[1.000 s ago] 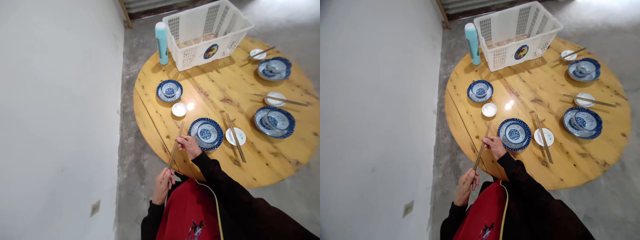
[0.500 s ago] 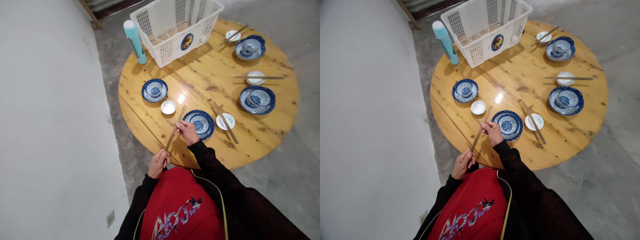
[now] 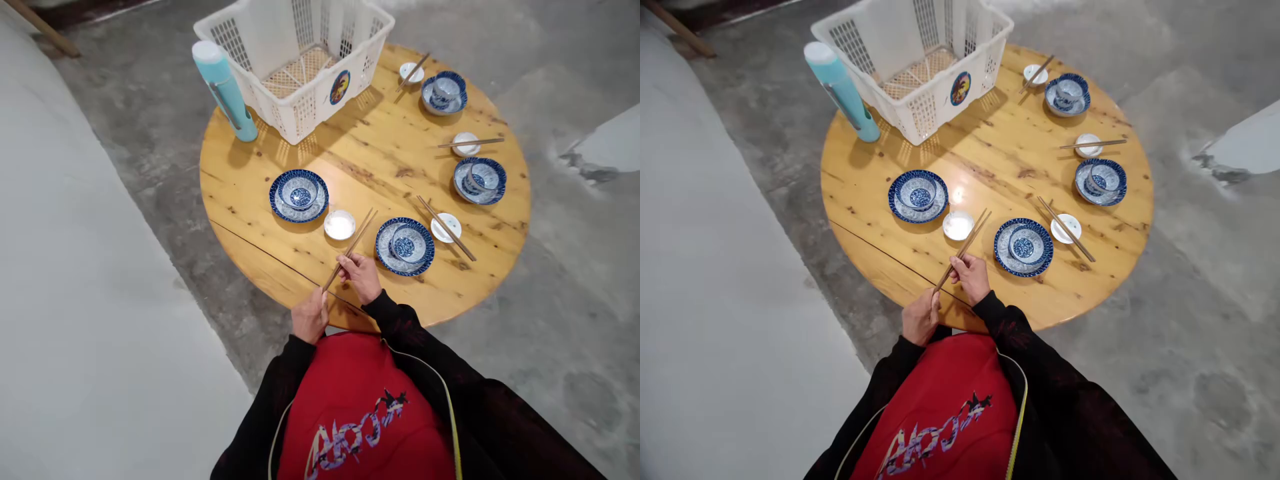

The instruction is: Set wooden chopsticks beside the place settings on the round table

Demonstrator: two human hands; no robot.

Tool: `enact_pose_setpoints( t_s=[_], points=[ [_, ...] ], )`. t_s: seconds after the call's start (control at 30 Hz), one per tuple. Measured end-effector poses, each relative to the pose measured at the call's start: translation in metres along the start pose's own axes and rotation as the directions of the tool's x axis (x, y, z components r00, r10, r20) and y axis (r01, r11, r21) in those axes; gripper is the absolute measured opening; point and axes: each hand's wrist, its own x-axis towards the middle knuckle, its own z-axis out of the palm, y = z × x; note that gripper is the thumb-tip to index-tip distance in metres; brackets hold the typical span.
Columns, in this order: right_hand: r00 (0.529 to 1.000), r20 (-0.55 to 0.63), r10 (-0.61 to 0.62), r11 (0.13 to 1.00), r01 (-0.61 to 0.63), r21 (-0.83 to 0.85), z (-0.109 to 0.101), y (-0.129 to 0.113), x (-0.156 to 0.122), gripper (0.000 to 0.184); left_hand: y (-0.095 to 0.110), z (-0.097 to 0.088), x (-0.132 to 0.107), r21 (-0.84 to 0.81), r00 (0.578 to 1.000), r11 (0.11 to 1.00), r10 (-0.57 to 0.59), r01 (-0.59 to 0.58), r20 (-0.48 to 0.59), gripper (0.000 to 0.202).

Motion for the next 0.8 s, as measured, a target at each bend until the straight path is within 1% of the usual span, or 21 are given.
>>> enact_pose_setpoints(
  t_s=[0.07,0.1,0.17,0.23,0.33,0.37,0.43,0.5,0.53,0.57,0.63,0.8],
  points=[
    [0.999,-0.031,-0.016,1.000,0.016,0.004,0.015,0.003,0.001,0.032,-0.012,-0.006,0.006,0.027,1.000,0.999,0.019,-0.019,0.003,0.028],
    [0.999,-0.044,-0.024,1.000,0.024,-0.004,0.020,0.004,0.003,0.032,-0.016,-0.008,0.008,0.003,1.000,1.000,0.015,-0.015,0.015,0.028],
    [0.996,-0.086,-0.037,0.998,0.033,-0.049,0.025,0.005,0.010,0.030,-0.021,-0.011,0.014,-0.124,0.998,0.992,-0.010,0.018,0.067,0.028],
    [0.988,-0.142,-0.061,0.991,0.043,-0.125,0.025,0.004,0.021,0.026,-0.022,-0.011,0.020,-0.314,0.990,0.947,-0.027,0.070,0.138,0.028],
    [0.976,-0.196,-0.095,0.967,0.043,-0.253,0.020,0.000,0.042,0.018,-0.022,-0.005,0.031,-0.571,0.971,0.804,-0.036,0.167,0.235,0.029],
    [0.974,-0.204,-0.102,0.957,0.040,-0.289,0.017,-0.003,0.050,0.016,-0.023,-0.002,0.035,-0.641,0.962,0.736,-0.051,0.218,0.268,0.029],
    [0.971,-0.212,-0.112,0.942,0.036,-0.333,0.014,-0.008,0.064,0.014,-0.023,0.003,0.043,-0.754,0.933,0.564,-0.094,0.338,0.348,0.029],
    [0.972,-0.211,-0.105,0.946,0.032,-0.323,0.012,-0.014,0.076,0.013,-0.024,0.007,0.051,-0.814,0.902,0.395,-0.123,0.427,0.414,0.031],
    [0.974,-0.209,-0.090,0.954,0.023,-0.300,0.012,-0.017,0.082,0.012,-0.025,0.009,0.054,-0.827,0.893,0.337,-0.129,0.449,0.432,0.032],
    [0.976,-0.208,-0.071,0.962,0.011,-0.273,0.011,-0.019,0.088,0.011,-0.025,0.009,0.057,-0.835,0.887,0.299,-0.133,0.462,0.442,0.032],
    [0.977,-0.213,-0.035,0.972,-0.016,-0.233,0.011,-0.024,0.097,0.010,-0.026,0.010,0.062,-0.840,0.880,0.263,-0.140,0.475,0.454,0.034],
    [0.977,-0.214,0.006,0.980,-0.049,-0.195,0.016,-0.027,0.111,0.009,-0.030,0.013,0.073,-0.840,0.873,0.240,-0.153,0.487,0.462,0.032]
  ],
)
